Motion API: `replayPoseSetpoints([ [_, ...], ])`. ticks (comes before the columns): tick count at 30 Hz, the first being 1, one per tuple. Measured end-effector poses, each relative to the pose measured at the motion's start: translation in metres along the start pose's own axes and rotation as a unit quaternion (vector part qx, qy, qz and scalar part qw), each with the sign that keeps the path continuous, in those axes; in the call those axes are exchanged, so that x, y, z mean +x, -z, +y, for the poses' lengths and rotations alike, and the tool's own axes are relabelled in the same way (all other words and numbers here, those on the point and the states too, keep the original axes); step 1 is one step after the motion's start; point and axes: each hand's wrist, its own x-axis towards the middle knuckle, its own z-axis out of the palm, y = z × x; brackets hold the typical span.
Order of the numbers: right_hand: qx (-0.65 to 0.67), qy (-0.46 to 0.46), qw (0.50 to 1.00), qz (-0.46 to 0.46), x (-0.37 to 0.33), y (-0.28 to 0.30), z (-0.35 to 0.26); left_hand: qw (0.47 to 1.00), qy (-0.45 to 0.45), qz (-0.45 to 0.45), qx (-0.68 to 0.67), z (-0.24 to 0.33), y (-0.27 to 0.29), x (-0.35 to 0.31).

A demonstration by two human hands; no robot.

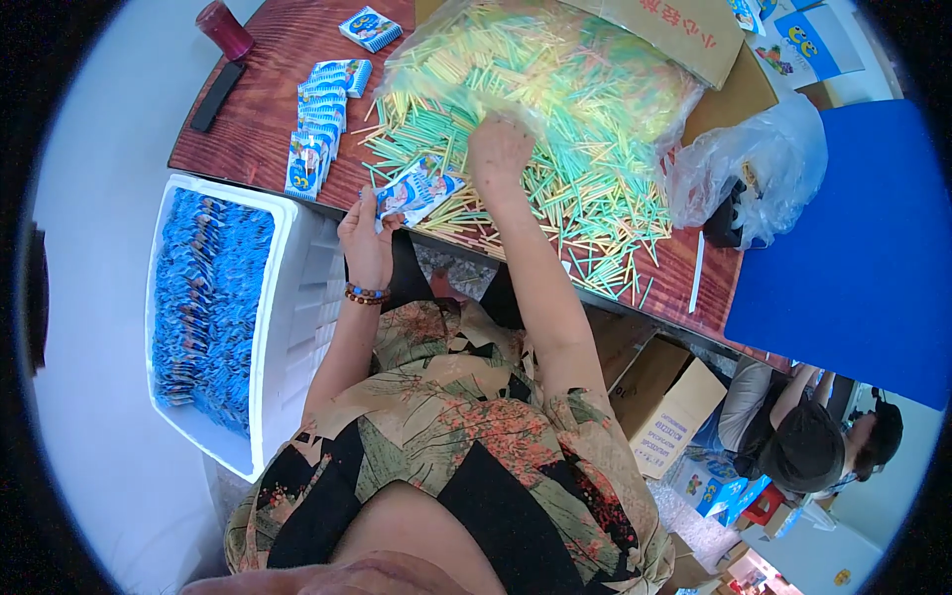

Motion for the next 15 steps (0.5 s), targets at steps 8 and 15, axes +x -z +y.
replayPoseSetpoints([
  [8,0.250,0.063,0.961,-0.103,-0.006,0.026,0.033,1.000,0.007,-0.001,-0.001,0.005,-0.002,-0.001],
  [15,0.247,0.057,0.946,-0.200,-0.005,0.031,0.052,0.999,0.037,-0.004,-0.025,0.002,-0.013,0.002],
])
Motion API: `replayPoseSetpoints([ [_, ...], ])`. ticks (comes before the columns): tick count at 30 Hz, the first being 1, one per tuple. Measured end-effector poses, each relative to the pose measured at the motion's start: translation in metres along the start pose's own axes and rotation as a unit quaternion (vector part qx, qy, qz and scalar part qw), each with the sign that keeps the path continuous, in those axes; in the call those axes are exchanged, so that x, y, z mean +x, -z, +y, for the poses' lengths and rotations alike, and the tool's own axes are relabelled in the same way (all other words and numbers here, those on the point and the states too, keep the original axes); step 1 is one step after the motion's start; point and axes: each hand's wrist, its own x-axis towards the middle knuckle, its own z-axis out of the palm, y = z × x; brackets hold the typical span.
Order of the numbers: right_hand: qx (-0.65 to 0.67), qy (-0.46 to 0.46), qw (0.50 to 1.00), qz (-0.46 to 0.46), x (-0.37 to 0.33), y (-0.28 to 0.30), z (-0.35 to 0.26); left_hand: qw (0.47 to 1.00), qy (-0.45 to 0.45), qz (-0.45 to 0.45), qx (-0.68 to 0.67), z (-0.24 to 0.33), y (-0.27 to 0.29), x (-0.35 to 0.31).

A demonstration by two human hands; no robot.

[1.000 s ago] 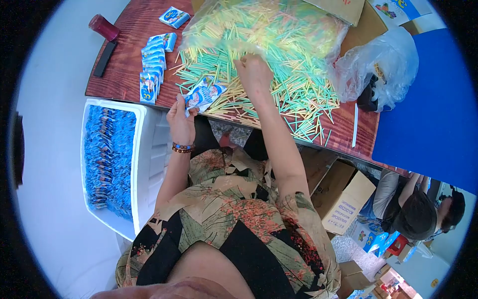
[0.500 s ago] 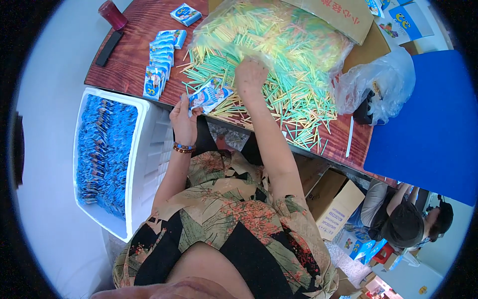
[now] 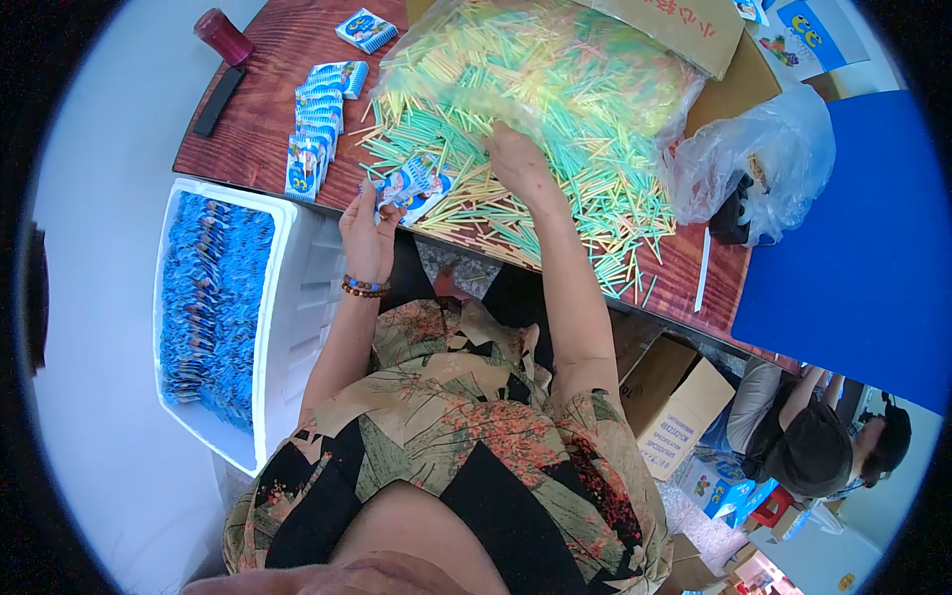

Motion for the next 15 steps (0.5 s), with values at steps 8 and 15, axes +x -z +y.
replayPoseSetpoints([
  [8,0.474,-0.039,0.871,-0.122,-0.015,0.014,-0.012,0.988,0.077,-0.074,-0.112,0.000,-0.001,0.018],
  [15,0.610,-0.025,0.792,-0.001,-0.023,-0.008,-0.029,0.966,0.166,-0.039,-0.194,-0.013,-0.046,0.025],
])
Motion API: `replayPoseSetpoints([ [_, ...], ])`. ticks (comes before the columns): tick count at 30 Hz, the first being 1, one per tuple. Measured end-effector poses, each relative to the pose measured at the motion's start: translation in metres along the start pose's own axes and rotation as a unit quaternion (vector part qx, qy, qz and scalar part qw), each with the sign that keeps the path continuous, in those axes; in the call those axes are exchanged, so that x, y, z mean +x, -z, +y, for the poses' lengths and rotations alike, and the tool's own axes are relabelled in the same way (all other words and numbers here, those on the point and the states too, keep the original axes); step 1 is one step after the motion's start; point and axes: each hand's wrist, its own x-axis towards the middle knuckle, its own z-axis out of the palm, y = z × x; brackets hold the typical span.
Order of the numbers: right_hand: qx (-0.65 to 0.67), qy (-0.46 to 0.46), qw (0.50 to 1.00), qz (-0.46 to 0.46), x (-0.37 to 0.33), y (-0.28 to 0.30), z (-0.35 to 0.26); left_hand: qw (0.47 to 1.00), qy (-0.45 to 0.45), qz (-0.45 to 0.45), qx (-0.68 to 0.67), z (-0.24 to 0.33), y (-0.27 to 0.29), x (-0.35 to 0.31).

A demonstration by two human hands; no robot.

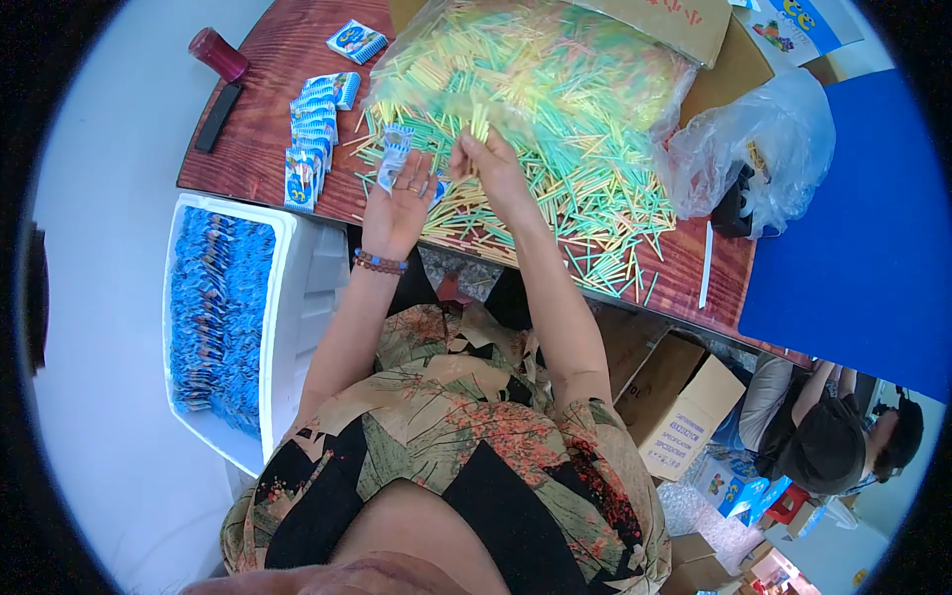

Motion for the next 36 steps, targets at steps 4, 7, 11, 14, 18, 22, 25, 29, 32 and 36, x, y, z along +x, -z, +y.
replayPoseSetpoints([
  [4,-0.586,0.040,0.806,0.073,0.005,0.003,-0.001,0.998,-0.046,-0.028,0.019,0.010,0.032,0.003],
  [7,-0.689,0.094,0.719,-0.008,0.016,0.002,-0.009,0.998,-0.053,-0.017,0.019,0.012,0.032,-0.002],
  [11,-0.765,0.039,0.643,-0.030,0.029,-0.015,-0.001,0.997,-0.065,0.020,0.036,0.020,0.037,-0.007],
  [14,-0.785,0.044,0.618,-0.007,0.036,-0.016,0.010,0.997,-0.063,0.026,0.030,0.021,0.041,-0.008],
  [18,-0.782,0.151,0.605,0.020,0.032,-0.003,0.012,0.997,-0.061,0.032,0.030,0.026,0.047,-0.011],
  [22,-0.755,0.201,0.624,0.018,0.028,0.010,0.004,0.998,-0.063,0.006,0.021,0.027,0.053,-0.009],
  [25,-0.695,0.164,0.699,-0.024,0.025,0.022,-0.006,0.998,-0.055,0.007,0.019,0.023,0.048,-0.006],
  [29,-0.407,-0.031,0.911,-0.059,0.018,0.023,-0.028,0.996,-0.068,0.026,0.055,0.018,0.005,-0.005],
  [32,-0.288,-0.139,0.921,-0.220,0.017,0.018,-0.033,0.982,-0.128,-0.059,0.127,0.012,-0.027,0.008],
  [36,-0.053,-0.263,0.951,-0.156,0.012,0.010,-0.022,0.958,-0.184,-0.037,0.219,-0.009,-0.052,0.024],
])
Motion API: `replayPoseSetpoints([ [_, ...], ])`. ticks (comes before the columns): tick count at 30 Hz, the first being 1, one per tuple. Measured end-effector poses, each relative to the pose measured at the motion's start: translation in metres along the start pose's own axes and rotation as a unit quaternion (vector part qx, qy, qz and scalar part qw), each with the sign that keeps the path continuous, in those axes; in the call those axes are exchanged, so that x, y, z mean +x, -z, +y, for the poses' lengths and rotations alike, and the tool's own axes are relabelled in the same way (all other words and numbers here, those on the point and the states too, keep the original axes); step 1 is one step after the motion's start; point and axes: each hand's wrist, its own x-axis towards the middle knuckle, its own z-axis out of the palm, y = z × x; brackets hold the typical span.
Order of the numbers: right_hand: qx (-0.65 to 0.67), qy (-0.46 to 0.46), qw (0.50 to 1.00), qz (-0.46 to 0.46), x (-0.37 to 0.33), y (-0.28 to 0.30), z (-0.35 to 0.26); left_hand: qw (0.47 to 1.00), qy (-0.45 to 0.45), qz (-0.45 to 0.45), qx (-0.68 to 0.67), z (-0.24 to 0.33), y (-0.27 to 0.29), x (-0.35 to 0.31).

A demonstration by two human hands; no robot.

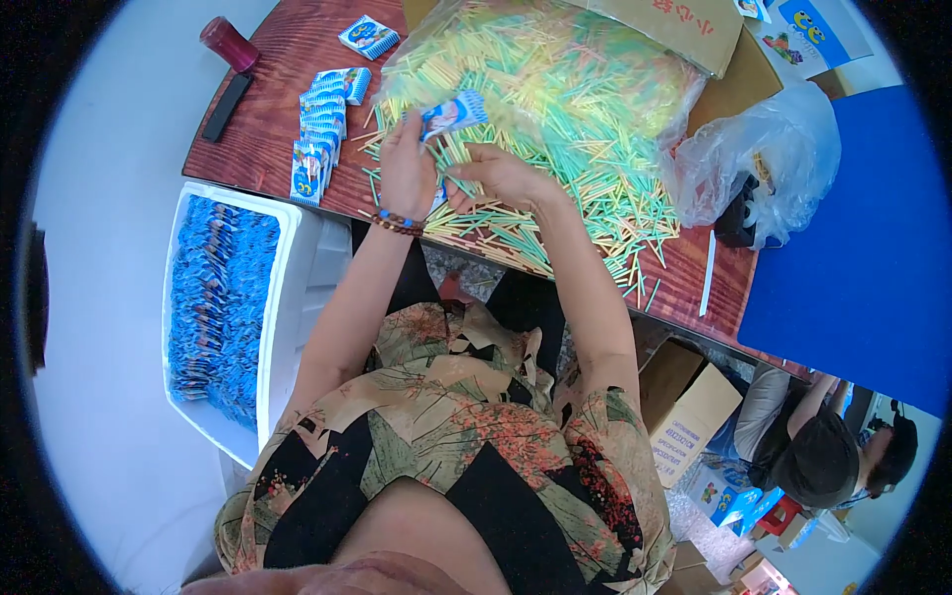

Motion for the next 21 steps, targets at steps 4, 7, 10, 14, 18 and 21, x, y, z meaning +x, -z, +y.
replayPoseSetpoints([
  [4,0.091,0.022,0.994,-0.062,0.002,0.006,0.009,0.998,0.023,0.011,0.050,-0.016,0.006,0.006],
  [7,0.022,0.008,1.000,-0.012,0.006,0.006,0.017,0.998,0.020,0.008,0.056,-0.022,0.008,0.005],
  [10,-0.083,0.058,0.992,0.068,-0.001,-0.004,0.001,0.997,-0.030,0.071,-0.012,-0.014,0.008,0.004],
  [14,0.042,0.148,0.981,0.121,0.002,-0.002,0.005,0.998,-0.002,0.053,-0.027,-0.008,0.042,-0.003],
  [18,0.113,0.373,0.904,0.175,-0.005,-0.034,-0.003,0.997,0.026,0.070,-0.020,-0.016,0.053,-0.024],
  [21,0.130,0.508,0.827,0.202,-0.009,-0.061,-0.013,0.996,0.023,0.082,-0.032,-0.019,0.049,-0.031],
])
